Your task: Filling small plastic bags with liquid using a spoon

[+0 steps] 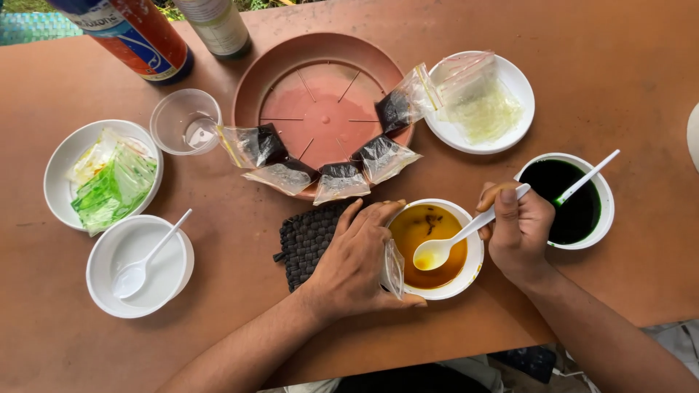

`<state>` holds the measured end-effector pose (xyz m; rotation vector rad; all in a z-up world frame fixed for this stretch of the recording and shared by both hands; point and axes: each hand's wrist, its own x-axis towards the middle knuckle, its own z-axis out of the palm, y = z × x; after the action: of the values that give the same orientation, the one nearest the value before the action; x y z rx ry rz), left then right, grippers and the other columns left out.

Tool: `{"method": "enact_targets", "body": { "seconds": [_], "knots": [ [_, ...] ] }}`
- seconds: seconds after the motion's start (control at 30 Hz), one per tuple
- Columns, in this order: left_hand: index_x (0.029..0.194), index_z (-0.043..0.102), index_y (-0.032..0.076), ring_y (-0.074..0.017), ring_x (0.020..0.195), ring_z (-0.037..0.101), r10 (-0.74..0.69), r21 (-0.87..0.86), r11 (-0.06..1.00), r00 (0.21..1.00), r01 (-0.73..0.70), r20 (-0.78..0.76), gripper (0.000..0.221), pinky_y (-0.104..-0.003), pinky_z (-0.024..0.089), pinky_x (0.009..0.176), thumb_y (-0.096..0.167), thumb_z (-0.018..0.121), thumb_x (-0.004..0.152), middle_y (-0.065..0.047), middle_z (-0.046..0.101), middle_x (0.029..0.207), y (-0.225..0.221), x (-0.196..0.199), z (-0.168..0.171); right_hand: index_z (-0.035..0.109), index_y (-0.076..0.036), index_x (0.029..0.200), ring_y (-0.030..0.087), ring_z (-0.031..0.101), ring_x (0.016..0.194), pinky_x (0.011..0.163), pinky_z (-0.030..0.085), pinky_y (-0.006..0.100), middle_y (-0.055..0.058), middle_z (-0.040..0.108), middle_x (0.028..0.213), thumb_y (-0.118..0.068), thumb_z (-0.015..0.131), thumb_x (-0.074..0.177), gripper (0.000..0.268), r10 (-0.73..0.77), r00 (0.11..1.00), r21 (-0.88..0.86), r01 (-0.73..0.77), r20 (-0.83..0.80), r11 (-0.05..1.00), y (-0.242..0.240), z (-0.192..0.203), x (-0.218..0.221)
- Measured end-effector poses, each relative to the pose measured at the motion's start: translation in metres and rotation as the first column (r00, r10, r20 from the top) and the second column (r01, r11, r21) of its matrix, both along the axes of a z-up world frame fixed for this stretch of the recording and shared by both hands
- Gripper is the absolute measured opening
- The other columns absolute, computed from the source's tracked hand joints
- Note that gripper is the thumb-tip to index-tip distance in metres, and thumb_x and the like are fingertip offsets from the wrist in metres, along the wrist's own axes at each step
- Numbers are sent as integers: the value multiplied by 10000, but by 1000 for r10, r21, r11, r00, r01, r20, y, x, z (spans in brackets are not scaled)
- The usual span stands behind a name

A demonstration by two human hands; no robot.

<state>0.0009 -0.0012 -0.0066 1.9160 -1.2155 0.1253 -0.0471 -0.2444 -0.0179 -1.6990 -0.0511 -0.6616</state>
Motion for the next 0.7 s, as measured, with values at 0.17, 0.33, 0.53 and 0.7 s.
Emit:
{"method": "enact_targets", "body": {
  "seconds": [0.17, 0.33, 0.53, 0.7],
  "knots": [
    [993, 442, 34, -481, 1310, 529, -12, 14, 1000, 1000, 12, -10, 766, -720, 286, 1107, 563, 882, 655, -287, 526, 1393, 0, 1, 1, 562, -30, 724, 83, 422, 316, 356, 385, 185, 29, 428, 448, -268, 393, 1134, 503, 30, 1000, -16, -29, 6, 999, 4, 3, -2],
    [983, 421, 55, -472, 1312, 528, -7, 3, 1000, 1000, 7, 5, 745, -722, 282, 1108, 561, 873, 677, -274, 515, 1402, 0, 0, -1, 582, -51, 726, 80, 425, 325, 365, 390, 178, 23, 438, 453, -267, 381, 1134, 503, 62, 998, -62, -62, -5, 996, 3, 4, -5],
    [987, 415, 61, -471, 1307, 537, -1, -7, 1000, 1000, 1, 11, 734, -715, 297, 1103, 565, 861, 693, -273, 520, 1399, 1, -1, -1, 600, -68, 715, 71, 494, 349, 358, 409, 183, 25, 481, 503, -281, 420, 1115, 488, 92, 996, -62, -92, -6, 994, 9, 6, -7],
    [982, 415, 60, -469, 1292, 547, 3, -7, 1000, 1000, -3, 13, 739, -722, 299, 1105, 574, 859, 692, -278, 524, 1382, 0, 0, 1, 608, -51, 706, 70, 478, 343, 374, 424, 174, 24, 471, 480, -270, 431, 1106, 489, 127, 991, -31, -128, -36, 991, 11, 6, -5]
  ]
}}
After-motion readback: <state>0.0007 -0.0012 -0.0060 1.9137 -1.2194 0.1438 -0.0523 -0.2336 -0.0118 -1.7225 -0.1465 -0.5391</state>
